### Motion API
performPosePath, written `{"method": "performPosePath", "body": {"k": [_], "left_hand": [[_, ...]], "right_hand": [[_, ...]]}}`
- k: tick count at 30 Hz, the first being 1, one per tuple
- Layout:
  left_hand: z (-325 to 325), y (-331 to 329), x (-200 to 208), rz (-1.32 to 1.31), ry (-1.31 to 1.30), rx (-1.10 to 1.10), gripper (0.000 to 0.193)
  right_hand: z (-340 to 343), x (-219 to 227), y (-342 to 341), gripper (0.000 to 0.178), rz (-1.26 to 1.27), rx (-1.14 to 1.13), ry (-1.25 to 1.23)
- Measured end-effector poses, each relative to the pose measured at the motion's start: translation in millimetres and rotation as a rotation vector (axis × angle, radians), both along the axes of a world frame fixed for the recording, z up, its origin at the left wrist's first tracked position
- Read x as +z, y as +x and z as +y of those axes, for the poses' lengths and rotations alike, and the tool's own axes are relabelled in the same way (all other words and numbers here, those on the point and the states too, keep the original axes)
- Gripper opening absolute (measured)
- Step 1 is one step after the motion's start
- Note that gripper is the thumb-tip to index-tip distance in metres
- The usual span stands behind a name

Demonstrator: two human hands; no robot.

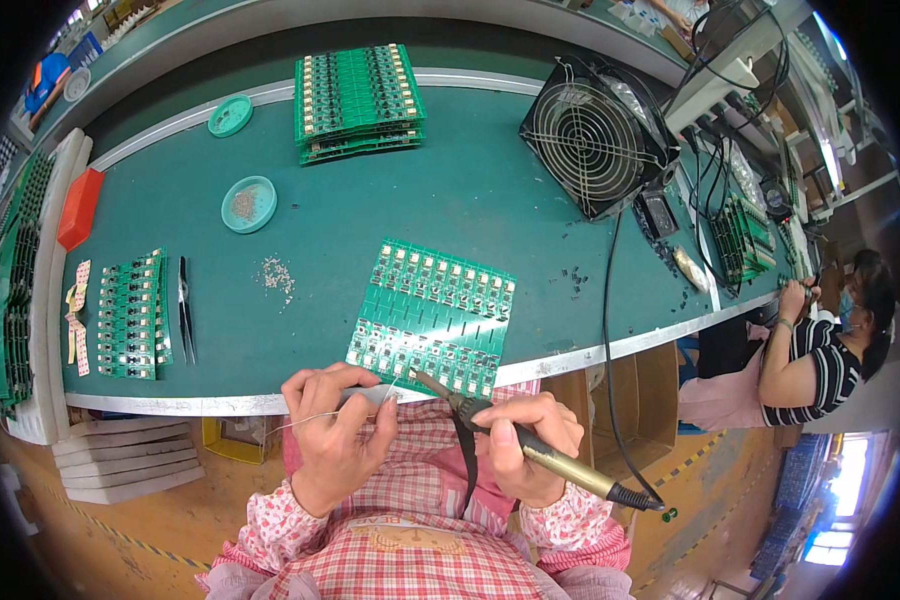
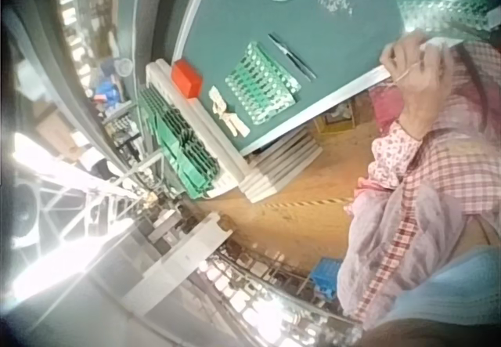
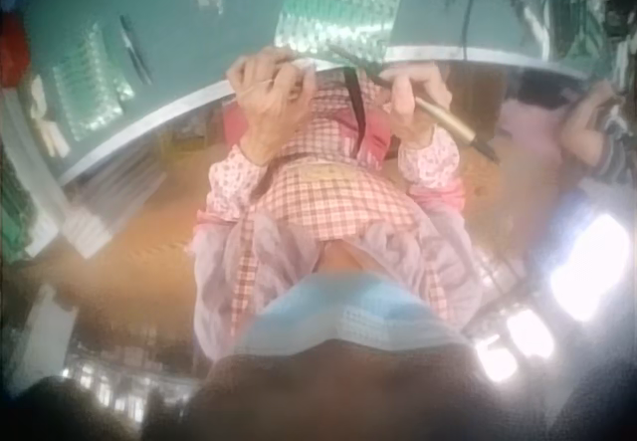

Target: The person solders components onto a circuit board using a soldering iron, places the board onto a stack of circuit boards, and begins soldering components on another circuit board.

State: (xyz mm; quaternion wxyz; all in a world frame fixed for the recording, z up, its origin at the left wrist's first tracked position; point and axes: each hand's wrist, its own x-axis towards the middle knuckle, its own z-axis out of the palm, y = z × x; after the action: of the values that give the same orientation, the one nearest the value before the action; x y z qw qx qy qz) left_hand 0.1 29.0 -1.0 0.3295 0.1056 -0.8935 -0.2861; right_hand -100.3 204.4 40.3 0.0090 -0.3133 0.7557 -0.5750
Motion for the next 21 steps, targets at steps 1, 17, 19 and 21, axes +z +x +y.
{"method": "performPosePath", "body": {"k": [1,17,19,21], "left_hand": [[1.3,-0.2,-0.3,0.0,-0.002,-0.013,0.018],[10.5,-6.2,0.5,-0.034,-0.045,0.044,0.016],[10.9,-6.3,-0.2,-0.036,-0.045,0.053,0.017],[11.1,-6.9,0.4,-0.043,-0.046,0.054,0.016]], "right_hand": [[1.6,-1.2,1.1,0.016,-0.007,0.016,-0.033],[-2.9,-26.3,0.3,0.011,0.216,0.137,-0.196],[-3.8,-27.1,-0.6,0.011,0.216,0.165,-0.189],[-3.7,-29.1,-1.2,0.01,0.221,0.172,-0.188]]}}
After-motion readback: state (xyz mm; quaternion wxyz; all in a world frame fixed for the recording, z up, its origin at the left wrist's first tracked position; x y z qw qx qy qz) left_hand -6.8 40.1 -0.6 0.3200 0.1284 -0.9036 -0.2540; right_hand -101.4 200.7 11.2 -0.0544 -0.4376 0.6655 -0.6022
